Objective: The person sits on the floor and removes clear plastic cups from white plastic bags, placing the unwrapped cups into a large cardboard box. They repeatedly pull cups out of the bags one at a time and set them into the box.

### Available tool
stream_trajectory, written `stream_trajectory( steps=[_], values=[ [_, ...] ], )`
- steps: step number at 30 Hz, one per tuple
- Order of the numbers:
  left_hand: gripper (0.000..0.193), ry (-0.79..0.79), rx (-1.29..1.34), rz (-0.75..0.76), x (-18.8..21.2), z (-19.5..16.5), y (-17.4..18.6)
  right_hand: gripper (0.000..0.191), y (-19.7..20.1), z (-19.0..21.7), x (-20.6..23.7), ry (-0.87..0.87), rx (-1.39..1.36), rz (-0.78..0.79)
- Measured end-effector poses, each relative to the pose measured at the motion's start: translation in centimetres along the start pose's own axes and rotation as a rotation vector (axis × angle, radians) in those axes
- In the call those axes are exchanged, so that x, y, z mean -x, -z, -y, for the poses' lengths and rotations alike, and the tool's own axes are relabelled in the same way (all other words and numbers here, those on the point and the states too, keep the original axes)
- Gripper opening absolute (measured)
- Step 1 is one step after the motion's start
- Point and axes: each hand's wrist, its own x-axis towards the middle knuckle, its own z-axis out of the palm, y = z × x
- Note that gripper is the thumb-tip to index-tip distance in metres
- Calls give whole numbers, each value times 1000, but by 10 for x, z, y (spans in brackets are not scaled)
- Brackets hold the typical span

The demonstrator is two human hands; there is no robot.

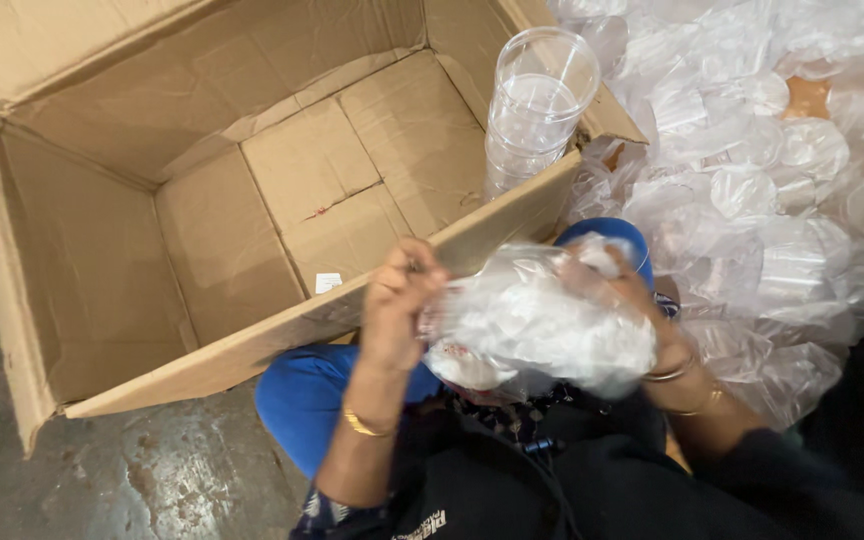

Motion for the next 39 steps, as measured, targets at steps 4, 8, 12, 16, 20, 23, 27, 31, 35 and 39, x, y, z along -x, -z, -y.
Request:
stream_trajectory(
  steps=[4,8,12,16,20,23,27,31,35,39],
  values=[
    [28,139,-76,142,-5,-16,-5,16,32,22,15,-192,234,-11],
    [30,104,-256,204,-18,-25,-6,16,63,28,16,-156,246,-68],
    [29,-502,-936,41,-63,-8,-26,16,72,7,-32,192,518,-561],
    [45,-519,-1070,-347,-142,11,-52,15,74,-5,-112,671,642,-777],
    [46,-666,-1164,-283,-187,16,-58,31,74,-5,-158,673,603,-662],
    [34,-628,-1169,-262,-184,19,-60,22,62,-16,-164,513,527,-655],
    [44,-191,-569,-106,-146,15,-57,17,51,-28,-146,641,184,-601],
    [50,-26,-160,107,-112,3,-48,21,58,-7,-103,753,120,-396],
    [59,142,-74,419,-95,-2,-44,5,60,27,-66,723,561,-307],
    [59,288,-726,948,-74,9,-60,16,42,33,-59,712,587,-87]
  ],
)
